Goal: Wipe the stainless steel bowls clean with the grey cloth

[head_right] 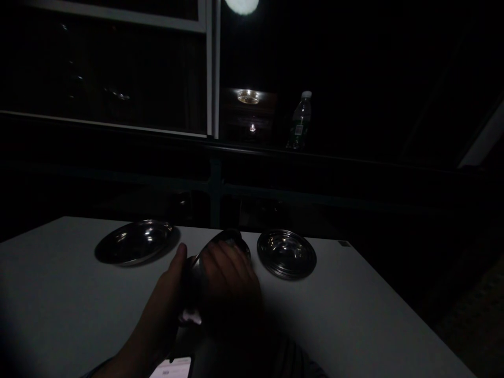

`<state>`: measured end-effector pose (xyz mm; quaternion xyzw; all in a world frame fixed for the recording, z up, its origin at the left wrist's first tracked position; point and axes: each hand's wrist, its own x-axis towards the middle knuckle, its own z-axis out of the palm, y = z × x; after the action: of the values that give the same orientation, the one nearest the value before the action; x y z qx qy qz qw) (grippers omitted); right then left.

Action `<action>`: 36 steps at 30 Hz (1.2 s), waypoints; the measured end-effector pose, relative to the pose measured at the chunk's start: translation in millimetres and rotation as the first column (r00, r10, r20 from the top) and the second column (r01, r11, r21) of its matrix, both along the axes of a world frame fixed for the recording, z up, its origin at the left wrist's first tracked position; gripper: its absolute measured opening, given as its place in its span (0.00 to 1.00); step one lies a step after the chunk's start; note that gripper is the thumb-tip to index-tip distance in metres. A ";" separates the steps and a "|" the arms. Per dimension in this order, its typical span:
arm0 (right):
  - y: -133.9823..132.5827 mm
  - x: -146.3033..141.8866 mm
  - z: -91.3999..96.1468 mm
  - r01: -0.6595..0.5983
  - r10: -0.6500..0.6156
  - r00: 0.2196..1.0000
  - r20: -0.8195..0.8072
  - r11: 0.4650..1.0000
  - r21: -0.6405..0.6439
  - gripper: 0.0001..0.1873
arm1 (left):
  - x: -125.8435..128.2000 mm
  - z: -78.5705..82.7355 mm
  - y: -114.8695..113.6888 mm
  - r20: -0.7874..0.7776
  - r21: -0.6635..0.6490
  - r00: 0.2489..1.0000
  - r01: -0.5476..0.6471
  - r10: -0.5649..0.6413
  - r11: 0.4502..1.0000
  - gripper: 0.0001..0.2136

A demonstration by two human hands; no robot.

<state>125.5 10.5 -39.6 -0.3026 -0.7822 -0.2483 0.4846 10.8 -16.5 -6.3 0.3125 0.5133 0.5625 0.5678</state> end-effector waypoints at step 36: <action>0.3 10.8 12.3 -0.096 0.101 0.995 0.021 0.981 -0.166 0.17 | -7.6 5.7 6.8 -0.062 -0.066 0.998 0.019 -0.023 0.998 0.22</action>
<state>136.2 10.8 -27.4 -0.2989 -0.8211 -0.1628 0.4582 3.2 -9.7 -0.7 0.3166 0.5458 0.5293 0.5672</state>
